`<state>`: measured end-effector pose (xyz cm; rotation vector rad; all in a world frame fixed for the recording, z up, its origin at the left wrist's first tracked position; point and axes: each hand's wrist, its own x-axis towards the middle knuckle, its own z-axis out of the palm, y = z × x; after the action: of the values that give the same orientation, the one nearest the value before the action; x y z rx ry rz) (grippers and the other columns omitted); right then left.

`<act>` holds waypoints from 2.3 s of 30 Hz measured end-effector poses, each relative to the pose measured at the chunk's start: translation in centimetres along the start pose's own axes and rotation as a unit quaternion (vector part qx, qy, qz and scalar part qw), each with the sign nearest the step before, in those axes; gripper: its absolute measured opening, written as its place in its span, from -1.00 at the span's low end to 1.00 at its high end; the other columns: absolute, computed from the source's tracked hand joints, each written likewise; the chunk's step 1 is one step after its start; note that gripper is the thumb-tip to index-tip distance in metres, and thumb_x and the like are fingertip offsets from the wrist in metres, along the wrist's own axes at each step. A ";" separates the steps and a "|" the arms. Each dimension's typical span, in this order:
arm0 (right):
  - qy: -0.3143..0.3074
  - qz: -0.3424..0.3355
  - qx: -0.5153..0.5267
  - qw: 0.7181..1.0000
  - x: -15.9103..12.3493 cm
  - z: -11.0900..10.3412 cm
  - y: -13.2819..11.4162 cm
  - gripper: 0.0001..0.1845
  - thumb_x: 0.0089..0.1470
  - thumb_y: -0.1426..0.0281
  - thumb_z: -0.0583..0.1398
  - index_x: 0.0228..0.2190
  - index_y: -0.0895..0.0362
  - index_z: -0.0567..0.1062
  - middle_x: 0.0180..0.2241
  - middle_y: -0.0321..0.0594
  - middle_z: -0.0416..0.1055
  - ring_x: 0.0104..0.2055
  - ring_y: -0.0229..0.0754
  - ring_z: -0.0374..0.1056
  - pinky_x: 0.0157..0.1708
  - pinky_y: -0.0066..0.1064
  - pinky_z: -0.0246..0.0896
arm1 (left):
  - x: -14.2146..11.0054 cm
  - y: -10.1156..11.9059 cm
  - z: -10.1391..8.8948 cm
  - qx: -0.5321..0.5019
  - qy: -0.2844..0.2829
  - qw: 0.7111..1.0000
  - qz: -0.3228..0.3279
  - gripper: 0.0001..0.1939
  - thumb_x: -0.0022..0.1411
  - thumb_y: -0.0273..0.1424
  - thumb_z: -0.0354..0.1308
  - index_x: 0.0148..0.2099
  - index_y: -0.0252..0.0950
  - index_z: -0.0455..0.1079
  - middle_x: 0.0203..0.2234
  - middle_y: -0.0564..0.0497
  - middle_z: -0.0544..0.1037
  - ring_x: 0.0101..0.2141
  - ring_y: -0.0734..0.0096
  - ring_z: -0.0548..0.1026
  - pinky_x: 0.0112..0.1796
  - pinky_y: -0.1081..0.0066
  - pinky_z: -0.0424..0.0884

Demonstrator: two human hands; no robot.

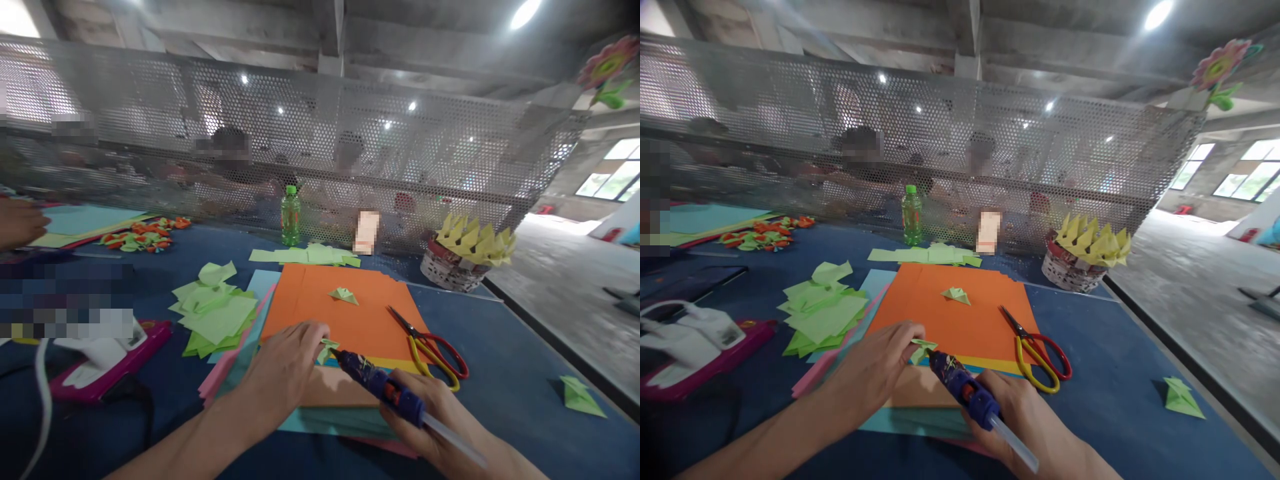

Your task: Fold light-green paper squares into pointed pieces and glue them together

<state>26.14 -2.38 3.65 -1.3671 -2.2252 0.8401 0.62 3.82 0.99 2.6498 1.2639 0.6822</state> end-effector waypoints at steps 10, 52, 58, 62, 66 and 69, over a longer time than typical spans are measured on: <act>0.013 0.024 -0.040 0.999 -0.1 0.3 0.0 -0.85 0.22 0.30 0.11 -0.37 0.09 0.37 -0.39 -0.24 0.47 -0.38 -0.17 0.40 -0.37 -0.41 0.19 | -0.1 0.1 0.3 -0.022 -0.001 1.000 -0.012 -0.79 0.48 -0.38 -0.29 -0.08 -0.21 0.16 -0.38 0.01 0.45 -0.41 0.23 0.42 -0.41 0.33 0.11; 0.074 0.008 0.140 0.987 0.0 0.7 0.9 -0.69 0.24 0.14 0.13 -0.28 0.13 0.47 -0.48 -0.28 0.39 -0.50 -0.26 0.32 -0.43 -0.44 0.25 | 0.1 0.2 -0.7 -0.180 -0.047 0.977 -0.104 -0.71 0.51 -0.16 -0.29 -0.14 -0.20 0.13 -0.58 0.18 0.17 -0.59 0.38 0.23 -0.50 0.40 0.04; 0.077 0.151 0.497 0.851 0.6 0.4 1.5 -0.54 0.20 -0.01 0.16 -0.31 0.16 0.43 -0.61 -0.41 0.23 -0.73 -0.46 0.02 -0.76 -0.62 -0.05 | 0.2 0.2 -0.8 -0.181 -0.044 0.975 -0.117 -0.75 0.48 -0.20 -0.26 -0.18 -0.19 0.13 -0.59 0.17 0.17 -0.58 0.37 0.25 -0.51 0.39 0.05; 0.112 0.139 0.615 0.768 1.3 -0.3 1.9 -0.63 0.13 0.07 0.26 -0.38 0.13 0.40 -0.50 -0.38 0.22 -0.63 -0.43 -0.03 -0.82 -0.69 -0.06 | 0.2 0.1 -0.7 -0.202 -0.050 0.971 -0.117 -0.75 0.49 -0.19 -0.26 -0.15 -0.19 0.14 -0.61 0.20 0.10 -0.63 0.41 0.15 -0.53 0.40 0.01; 0.090 0.136 0.657 0.736 1.6 -0.6 2.8 -0.60 0.15 0.07 0.25 -0.45 0.12 0.33 -0.51 -0.41 0.11 -0.62 -0.42 -0.11 -0.83 -0.72 -0.04 | 0.1 -0.2 -0.4 -0.205 -0.047 0.971 -0.113 -0.74 0.50 -0.19 -0.25 -0.13 -0.19 0.16 -0.61 0.21 0.10 -0.63 0.43 0.16 -0.55 0.41 0.01; 0.087 0.141 0.668 0.726 1.6 -0.6 3.3 -0.56 0.14 0.05 0.25 -0.48 0.11 0.28 -0.53 -0.43 0.07 -0.64 -0.43 -0.14 -0.83 -0.72 -0.05 | 0.1 -0.4 -0.3 -0.191 -0.040 0.975 -0.110 -0.73 0.50 -0.19 -0.25 -0.12 -0.20 0.17 -0.61 0.20 0.12 -0.61 0.41 0.23 -0.54 0.41 0.03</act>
<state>27.95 0.31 1.90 -0.8748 -0.7031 1.7775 0.30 4.08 1.14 2.1712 1.2353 0.6956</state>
